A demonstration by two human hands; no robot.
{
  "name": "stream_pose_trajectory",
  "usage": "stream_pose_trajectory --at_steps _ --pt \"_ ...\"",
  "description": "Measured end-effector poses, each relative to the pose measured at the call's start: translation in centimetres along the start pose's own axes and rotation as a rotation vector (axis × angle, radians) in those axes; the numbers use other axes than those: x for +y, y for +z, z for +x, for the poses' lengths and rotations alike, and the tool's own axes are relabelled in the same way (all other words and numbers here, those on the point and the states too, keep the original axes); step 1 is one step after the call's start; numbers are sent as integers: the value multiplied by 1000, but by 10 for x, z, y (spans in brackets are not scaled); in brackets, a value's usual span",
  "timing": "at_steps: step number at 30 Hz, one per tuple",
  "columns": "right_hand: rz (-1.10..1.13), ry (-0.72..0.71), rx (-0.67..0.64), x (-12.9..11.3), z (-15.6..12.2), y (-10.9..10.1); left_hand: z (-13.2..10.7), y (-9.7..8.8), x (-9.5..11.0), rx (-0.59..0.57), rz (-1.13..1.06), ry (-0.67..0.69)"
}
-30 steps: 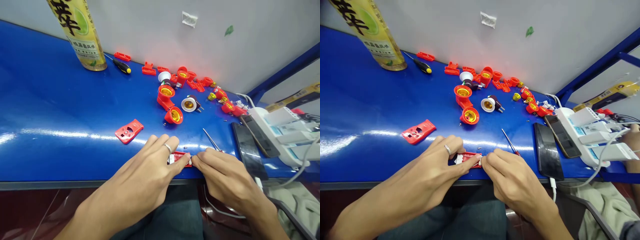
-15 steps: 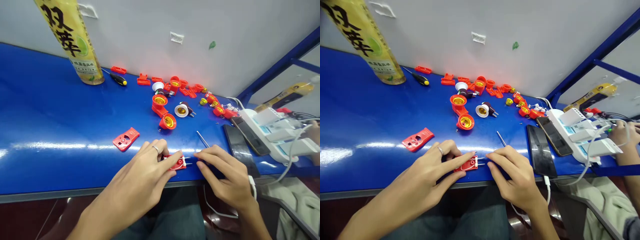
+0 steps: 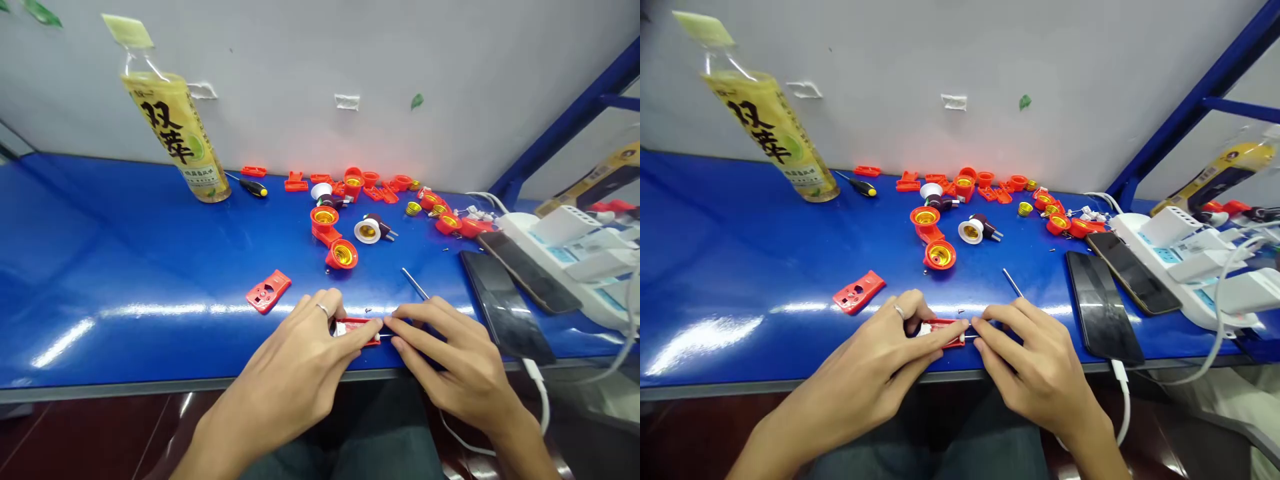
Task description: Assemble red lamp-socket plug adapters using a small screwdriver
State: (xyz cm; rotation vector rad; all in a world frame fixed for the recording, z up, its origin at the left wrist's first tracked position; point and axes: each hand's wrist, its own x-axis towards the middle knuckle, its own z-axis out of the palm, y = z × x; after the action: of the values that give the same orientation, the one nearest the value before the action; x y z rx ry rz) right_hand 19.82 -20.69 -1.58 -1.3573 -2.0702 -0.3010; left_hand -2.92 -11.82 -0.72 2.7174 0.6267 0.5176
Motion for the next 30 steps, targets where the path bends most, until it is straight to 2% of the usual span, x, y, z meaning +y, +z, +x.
stream_pose_trajectory --at_steps 15,20,25,28,30 --pt "-25 -72 -3 0 -1 2 2 -3 1 9 110 88" --pt "-57 -100 39 1 -6 3 2 -2 2 6 5 -4" --pt "-74 -70 199 -2 -10 -3 1 -4 6 26 -125 -107" --pt "-47 23 277 0 -25 -9 1 -7 11 55 -146 -155" --pt "-25 81 291 5 -46 -8 -1 -14 13 93 -154 -162"
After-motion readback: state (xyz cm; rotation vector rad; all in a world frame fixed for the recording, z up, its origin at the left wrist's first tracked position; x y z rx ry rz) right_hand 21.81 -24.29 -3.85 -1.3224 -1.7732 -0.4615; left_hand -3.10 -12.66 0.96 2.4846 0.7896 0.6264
